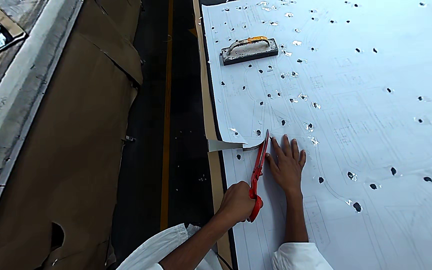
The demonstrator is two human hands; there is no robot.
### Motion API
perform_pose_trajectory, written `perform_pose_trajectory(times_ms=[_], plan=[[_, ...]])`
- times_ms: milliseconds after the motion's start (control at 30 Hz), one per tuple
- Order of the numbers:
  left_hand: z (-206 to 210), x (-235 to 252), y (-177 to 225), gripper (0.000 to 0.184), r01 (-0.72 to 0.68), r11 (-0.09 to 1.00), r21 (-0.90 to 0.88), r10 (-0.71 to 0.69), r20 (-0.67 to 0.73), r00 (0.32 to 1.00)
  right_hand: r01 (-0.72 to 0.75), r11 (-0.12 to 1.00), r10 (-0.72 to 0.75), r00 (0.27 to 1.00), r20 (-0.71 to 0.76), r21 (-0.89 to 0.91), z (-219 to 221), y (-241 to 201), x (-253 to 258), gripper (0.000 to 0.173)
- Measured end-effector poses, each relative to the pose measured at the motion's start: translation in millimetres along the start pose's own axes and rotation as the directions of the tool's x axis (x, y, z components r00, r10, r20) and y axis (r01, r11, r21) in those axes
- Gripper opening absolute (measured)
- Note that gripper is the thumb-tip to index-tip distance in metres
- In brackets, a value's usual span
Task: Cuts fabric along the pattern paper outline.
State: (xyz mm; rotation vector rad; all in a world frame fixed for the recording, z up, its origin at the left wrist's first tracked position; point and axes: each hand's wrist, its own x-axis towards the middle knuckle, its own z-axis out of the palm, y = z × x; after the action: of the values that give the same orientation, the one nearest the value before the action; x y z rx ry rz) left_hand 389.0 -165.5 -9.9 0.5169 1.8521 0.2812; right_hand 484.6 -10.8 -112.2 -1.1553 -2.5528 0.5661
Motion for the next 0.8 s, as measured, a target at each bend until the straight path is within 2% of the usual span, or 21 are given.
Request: perform_pose_trajectory(times_ms=[433, 567, 700, 800], plan=[[6, 5, -2, 0.017, 0.011, 0.997, -0.071, -0.011, 0.005, 1.000, -0.011, 1.000, 0.011, 1.000, 0.015, -0.010, -2, -3, -2, 0.056], [1, 7, -12, 0.021, -0.005, 0.995, -0.103, 0.009, 0.041, 0.999, -0.015, 1.000, 0.015, 1.000, 0.018, -0.010, -3, -4, -3, 0.057], [-33, 5, -24, 0.030, -0.015, 0.995, -0.103, 0.024, 0.089, 0.996, -0.020, 1.000, 0.020, 1.000, 0.005, 0.006, -5, -8, -7, 0.057], [-78, 10, -37, 0.027, -0.068, 0.996, -0.064, 0.074, 0.096, 0.993, -0.040, 0.999, 0.040, 0.999, 0.010, 0.001, -4, -10, -5, 0.057]])
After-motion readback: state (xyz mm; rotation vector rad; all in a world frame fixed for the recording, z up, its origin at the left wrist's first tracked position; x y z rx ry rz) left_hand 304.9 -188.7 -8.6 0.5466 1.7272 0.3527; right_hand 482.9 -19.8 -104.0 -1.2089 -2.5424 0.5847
